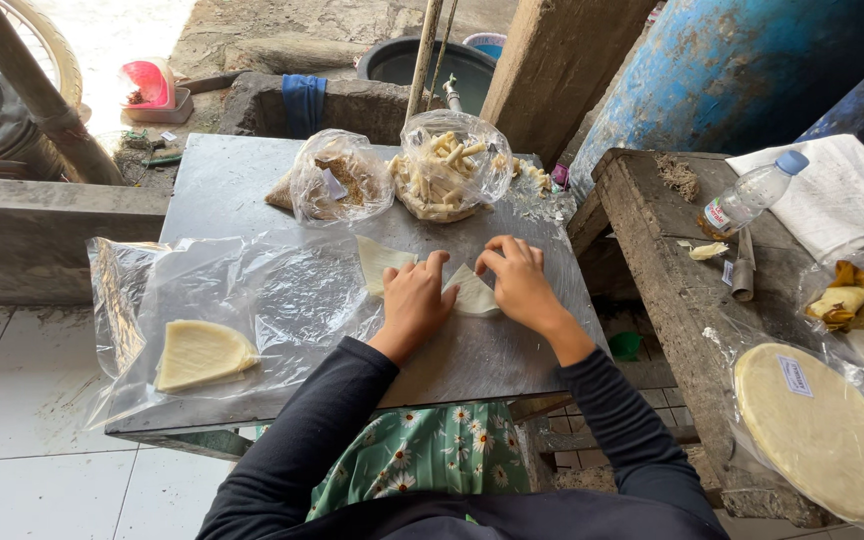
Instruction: The person places a small amount of filling onto thin dough wrappers and folds them into triangles by hand on a metal table.
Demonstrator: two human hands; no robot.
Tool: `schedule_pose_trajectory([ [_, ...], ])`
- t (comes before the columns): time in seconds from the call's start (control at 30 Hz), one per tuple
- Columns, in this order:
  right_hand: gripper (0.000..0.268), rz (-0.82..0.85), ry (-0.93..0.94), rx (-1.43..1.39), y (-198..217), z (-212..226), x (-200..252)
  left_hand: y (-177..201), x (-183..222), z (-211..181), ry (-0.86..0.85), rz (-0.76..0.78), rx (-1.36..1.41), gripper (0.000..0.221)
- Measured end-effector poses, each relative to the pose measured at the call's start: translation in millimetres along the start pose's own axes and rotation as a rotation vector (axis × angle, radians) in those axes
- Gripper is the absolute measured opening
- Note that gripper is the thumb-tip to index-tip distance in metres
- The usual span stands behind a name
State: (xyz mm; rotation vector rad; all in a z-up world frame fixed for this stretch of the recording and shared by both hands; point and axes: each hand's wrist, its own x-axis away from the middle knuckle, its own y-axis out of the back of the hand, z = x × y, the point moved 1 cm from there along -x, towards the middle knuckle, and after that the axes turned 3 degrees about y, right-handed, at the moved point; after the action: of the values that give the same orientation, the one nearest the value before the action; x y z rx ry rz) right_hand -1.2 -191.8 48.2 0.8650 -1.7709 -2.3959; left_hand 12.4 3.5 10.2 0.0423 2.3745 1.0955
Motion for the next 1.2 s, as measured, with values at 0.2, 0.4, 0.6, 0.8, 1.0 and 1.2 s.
schedule_pose_trajectory([
  [0.2, 0.028, 0.09, 0.068, 0.113, -19.1, -7.4, -23.7, -0.7, 0.6, 3.7, 0.027, 0.033, -0.002, 0.056],
  [0.4, 0.013, 0.041, 0.234, 0.398, -44.9, -7.1, -33.7, -2.7, 0.5, 2.8, 0.028, 0.018, -0.025, 0.058],
  [0.6, 0.022, -0.04, 0.248, 0.517, -49.2, -0.3, -25.1, -4.6, 0.3, 3.9, 0.05, 0.03, -0.022, 0.058],
  [0.8, 0.037, -0.023, 0.018, 0.077, -36.7, 3.4, 7.5, -5.3, 0.2, 5.0, 0.069, 0.055, -0.034, 0.058],
  [1.0, 0.049, 0.064, 0.112, 0.309, -32.1, -7.5, 17.2, -7.0, 0.8, 5.2, 0.088, 0.069, -0.004, 0.057],
  [1.2, 0.046, 0.113, 0.086, 0.328, -34.0, -20.8, 4.1, -6.3, 1.4, 5.7, 0.066, 0.034, 0.014, 0.057],
])
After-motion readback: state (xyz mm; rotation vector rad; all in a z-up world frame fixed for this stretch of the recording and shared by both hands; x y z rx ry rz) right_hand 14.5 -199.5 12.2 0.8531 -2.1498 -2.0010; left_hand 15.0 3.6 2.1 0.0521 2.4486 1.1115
